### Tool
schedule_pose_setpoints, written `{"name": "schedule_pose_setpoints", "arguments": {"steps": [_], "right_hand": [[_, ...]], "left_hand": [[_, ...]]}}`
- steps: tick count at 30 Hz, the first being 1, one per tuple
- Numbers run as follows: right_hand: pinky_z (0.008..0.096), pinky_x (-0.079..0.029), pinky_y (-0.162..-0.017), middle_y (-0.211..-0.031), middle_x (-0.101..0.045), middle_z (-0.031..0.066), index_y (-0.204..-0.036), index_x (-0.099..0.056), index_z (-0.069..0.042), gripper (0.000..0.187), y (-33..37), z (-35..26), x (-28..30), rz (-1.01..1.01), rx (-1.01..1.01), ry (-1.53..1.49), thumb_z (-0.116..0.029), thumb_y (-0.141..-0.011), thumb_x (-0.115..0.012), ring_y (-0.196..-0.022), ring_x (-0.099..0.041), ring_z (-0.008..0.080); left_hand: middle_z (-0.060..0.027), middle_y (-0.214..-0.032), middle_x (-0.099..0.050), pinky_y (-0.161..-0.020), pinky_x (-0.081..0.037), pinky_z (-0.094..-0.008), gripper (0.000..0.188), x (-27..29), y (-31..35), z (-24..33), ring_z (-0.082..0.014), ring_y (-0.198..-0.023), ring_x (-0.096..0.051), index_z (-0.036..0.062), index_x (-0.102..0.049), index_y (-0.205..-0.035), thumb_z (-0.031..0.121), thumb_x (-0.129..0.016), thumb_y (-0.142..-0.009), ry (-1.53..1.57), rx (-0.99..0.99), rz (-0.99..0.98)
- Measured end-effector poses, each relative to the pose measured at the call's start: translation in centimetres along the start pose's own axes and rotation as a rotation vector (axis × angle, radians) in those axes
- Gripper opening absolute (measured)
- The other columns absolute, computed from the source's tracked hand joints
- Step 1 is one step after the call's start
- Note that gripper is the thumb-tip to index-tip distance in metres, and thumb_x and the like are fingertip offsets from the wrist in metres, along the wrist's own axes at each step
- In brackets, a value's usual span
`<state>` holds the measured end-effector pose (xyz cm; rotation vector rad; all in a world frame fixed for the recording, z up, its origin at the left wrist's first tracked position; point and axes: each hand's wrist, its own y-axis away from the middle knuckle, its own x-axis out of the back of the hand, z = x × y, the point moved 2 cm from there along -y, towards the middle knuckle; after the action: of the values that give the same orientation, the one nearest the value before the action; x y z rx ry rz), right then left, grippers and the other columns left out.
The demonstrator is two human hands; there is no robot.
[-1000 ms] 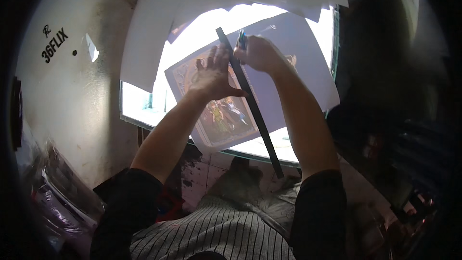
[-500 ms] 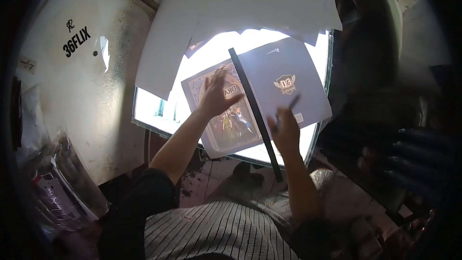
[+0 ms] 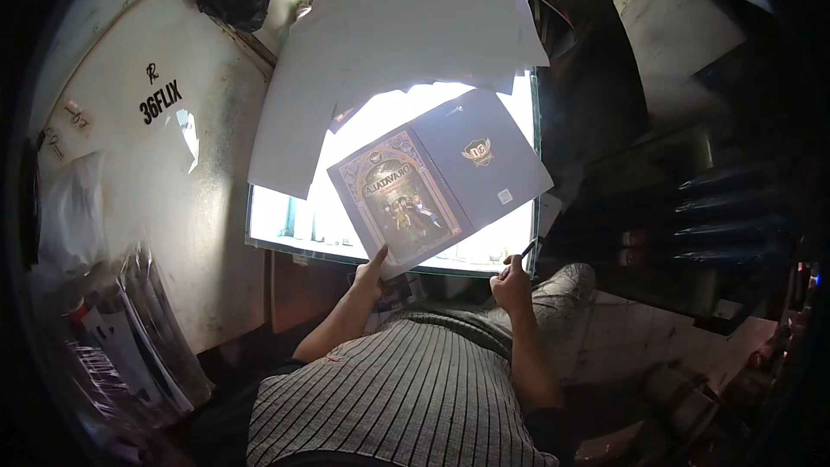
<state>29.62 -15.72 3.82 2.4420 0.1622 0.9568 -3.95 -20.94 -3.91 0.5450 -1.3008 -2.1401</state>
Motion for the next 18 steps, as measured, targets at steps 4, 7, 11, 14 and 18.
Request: {"name": "schedule_pose_setpoints", "arguments": {"steps": [4, 7, 11, 14, 18], "right_hand": [[0.0465, -0.05, -0.079, -0.088, -0.055, 0.0163, -0.111, -0.044, -0.007, 0.038, 0.5, -0.1, 3.5, 0.163, 0.039, -0.015, -0.002, -0.079, -0.065, -0.082, -0.063, 0.0367], [0.0446, -0.05, -0.083, -0.093, -0.059, 0.0155, -0.116, -0.046, -0.006, 0.042, 1.2, -1.0, 5.3, 0.284, 0.16, -0.034, -0.003, -0.079, -0.066, -0.087, -0.065, 0.0353], [0.0423, -0.05, -0.083, -0.093, -0.059, 0.0142, -0.117, -0.047, -0.006, 0.042, 1.5, 0.9, 6.7, 0.421, 0.21, -0.053, -0.002, -0.079, -0.066, -0.085, -0.064, 0.0332], [0.039, -0.049, -0.082, -0.097, -0.058, 0.0139, -0.114, -0.05, -0.005, 0.04, 2.9, 1.9, 8.1, 0.699, 0.359, 0.054, -0.001, -0.078, -0.067, -0.091, -0.062, 0.0299], [0.0418, -0.05, -0.084, -0.091, -0.056, 0.0131, -0.117, -0.054, -0.003, 0.035, 4.8, 0.4, 8.8, 0.687, 0.42, 0.081, -0.002, -0.084, -0.064, -0.082, -0.057, 0.0256]], "left_hand": [[-0.0189, -0.105, -0.068, -0.064, -0.053, -0.0418, 0.08, 0.2, -0.8, -0.3, -0.0263, -0.081, -0.067, -0.0143, -0.06, -0.122, 0.049, -0.086, -0.079, -0.041, -0.019, 0.016], [-0.0178, -0.103, -0.068, -0.06, -0.052, -0.039, 0.077, 1.4, -2.7, -0.7, -0.0253, -0.076, -0.067, -0.0136, -0.061, -0.121, 0.048, -0.084, -0.081, -0.049, -0.015, -0.044], [-0.0173, -0.101, -0.068, -0.06, -0.053, -0.0381, 0.072, 2.1, -2.9, -0.8, -0.0249, -0.077, -0.068, -0.0128, -0.062, -0.118, 0.047, -0.083, -0.083, -0.015, -0.01, -0.145], [-0.0169, -0.102, -0.068, -0.062, -0.055, -0.0366, 0.063, 1.9, -3.2, -0.1, -0.0249, -0.077, -0.069, -0.0127, -0.062, -0.114, 0.042, -0.08, -0.087, -0.15, 0.058, -0.236], [-0.0172, -0.097, -0.07, -0.067, -0.055, -0.0376, 0.053, 1.7, -1.7, 0.5, -0.0268, -0.082, -0.071, -0.0116, -0.063, -0.115, 0.035, -0.073, -0.093, -0.118, -0.149, -0.249]]}}
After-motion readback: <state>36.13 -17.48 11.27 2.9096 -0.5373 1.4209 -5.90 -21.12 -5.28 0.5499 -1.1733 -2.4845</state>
